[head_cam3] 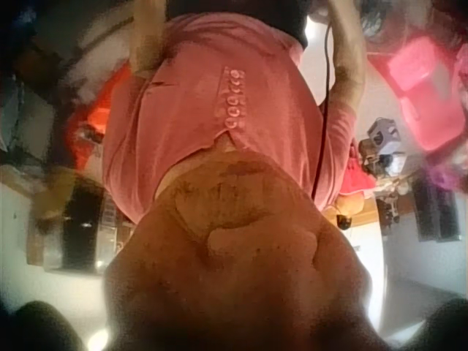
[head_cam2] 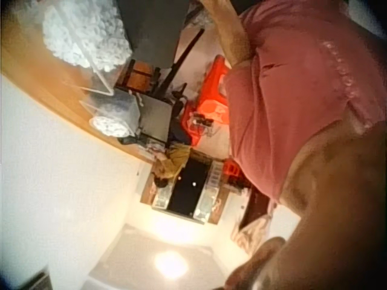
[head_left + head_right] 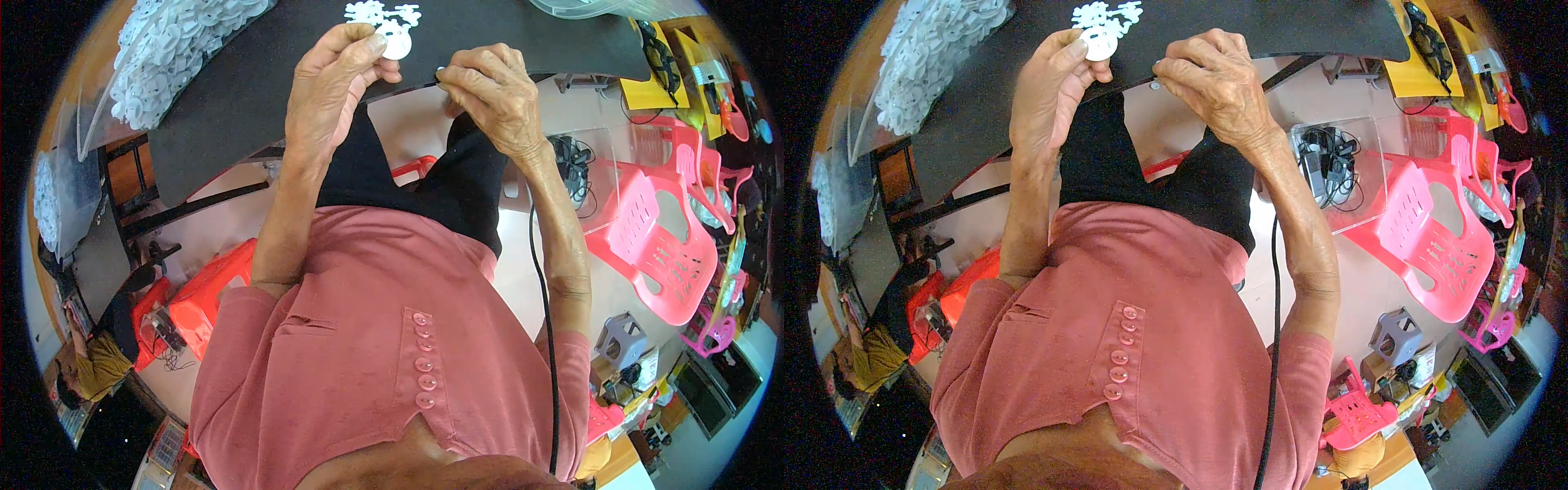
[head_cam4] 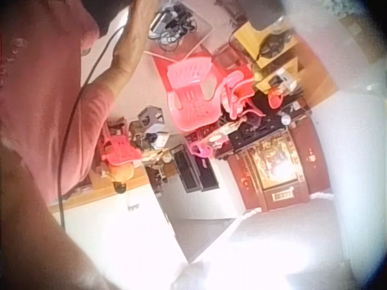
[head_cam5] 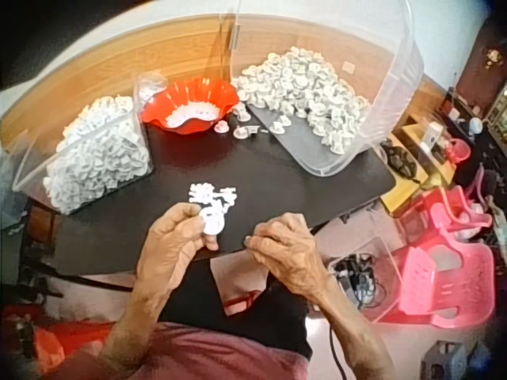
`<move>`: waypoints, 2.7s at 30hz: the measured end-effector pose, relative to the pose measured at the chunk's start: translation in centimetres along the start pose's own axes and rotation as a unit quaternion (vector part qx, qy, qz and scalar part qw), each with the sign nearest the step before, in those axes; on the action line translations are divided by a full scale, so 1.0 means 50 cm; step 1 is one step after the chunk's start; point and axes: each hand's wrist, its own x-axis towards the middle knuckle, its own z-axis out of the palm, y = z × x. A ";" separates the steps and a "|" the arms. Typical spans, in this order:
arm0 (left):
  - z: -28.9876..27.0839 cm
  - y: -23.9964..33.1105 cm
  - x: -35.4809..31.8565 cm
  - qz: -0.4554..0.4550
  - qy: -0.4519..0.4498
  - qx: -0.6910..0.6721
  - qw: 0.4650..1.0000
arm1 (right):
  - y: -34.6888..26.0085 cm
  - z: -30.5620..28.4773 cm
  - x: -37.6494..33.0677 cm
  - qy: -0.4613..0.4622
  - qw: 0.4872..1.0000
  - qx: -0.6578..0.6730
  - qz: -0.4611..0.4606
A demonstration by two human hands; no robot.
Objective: Assembling small white plastic components by hand at a workspace.
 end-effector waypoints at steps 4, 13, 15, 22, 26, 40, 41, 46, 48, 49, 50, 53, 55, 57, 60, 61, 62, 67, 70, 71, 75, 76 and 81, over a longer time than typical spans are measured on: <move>0.000 0.000 0.001 0.004 -0.002 0.007 1.000 | -0.004 0.001 0.009 0.006 1.000 0.010 0.000; 0.011 0.009 -0.006 0.003 -0.009 0.010 1.000 | -0.028 0.020 0.046 0.069 0.974 0.146 0.159; 0.016 0.012 -0.007 -0.007 0.005 0.023 1.000 | -0.049 0.028 0.059 0.124 0.901 0.319 0.268; 0.012 0.010 -0.012 -0.001 -0.010 0.038 0.999 | -0.107 0.032 0.099 0.142 0.846 0.366 0.360; 0.016 0.008 -0.011 0.008 -0.004 0.045 0.999 | -0.112 0.050 0.101 0.169 0.835 0.402 0.335; 0.023 -0.001 -0.009 0.039 0.023 0.032 0.998 | -0.100 0.091 0.094 0.217 0.856 0.377 0.279; 0.023 -0.001 -0.010 0.038 0.028 0.035 0.998 | -0.096 0.094 0.093 0.222 0.862 0.368 0.268; 0.023 0.004 -0.012 0.030 0.017 0.059 0.998 | -0.106 0.078 0.098 0.222 0.854 0.374 0.285; 0.023 0.006 -0.013 0.022 0.008 0.079 0.997 | -0.111 0.061 0.100 0.191 0.838 0.378 0.343; 0.023 0.005 -0.013 0.025 0.009 0.063 0.998 | -0.102 0.061 0.096 0.192 0.839 0.377 0.343; 0.023 0.004 -0.012 0.029 0.009 0.047 0.998 | -0.086 0.065 0.092 0.195 0.829 0.398 0.340; 0.020 0.003 -0.011 0.029 0.015 0.037 0.999 | -0.073 0.054 0.096 0.195 0.796 0.442 0.365; 0.023 0.005 -0.013 0.021 0.020 0.043 0.999 | -0.055 0.048 0.092 0.190 0.750 0.494 0.396; 0.025 0.008 -0.014 0.014 0.028 0.050 0.998 | -0.039 0.038 0.102 0.164 0.718 0.524 0.428; 0.026 0.011 -0.014 0.009 0.029 0.052 0.998 | -0.029 0.011 0.118 0.114 0.687 0.538 0.475; 0.026 0.009 -0.013 0.012 0.023 0.049 0.998 | -0.018 0.008 0.117 0.086 0.693 0.535 0.476; 0.026 0.008 -0.013 0.015 0.018 0.046 0.999 | -0.011 0.005 0.118 0.059 0.698 0.531 0.477; 0.024 0.009 -0.014 0.014 0.017 0.047 0.999 | -0.014 -0.013 0.134 0.001 0.687 0.529 0.497; 0.022 0.008 -0.013 0.016 0.015 0.048 0.999 | -0.015 -0.012 0.135 -0.007 0.696 0.533 0.480; 0.021 0.007 -0.012 0.018 0.013 0.046 0.999 | -0.016 -0.012 0.136 -0.009 0.699 0.531 0.479; 0.022 0.004 -0.009 0.033 0.017 0.020 0.999 | -0.007 -0.006 0.130 -0.005 0.705 0.545 0.455; 0.023 0.007 -0.011 0.024 0.020 0.036 0.999 | -0.011 -0.011 0.134 -0.023 0.707 0.527 0.471; 0.020 0.007 -0.011 0.014 0.013 0.053 0.998 | -0.025 -0.019 0.139 -0.041 0.710 0.519 0.474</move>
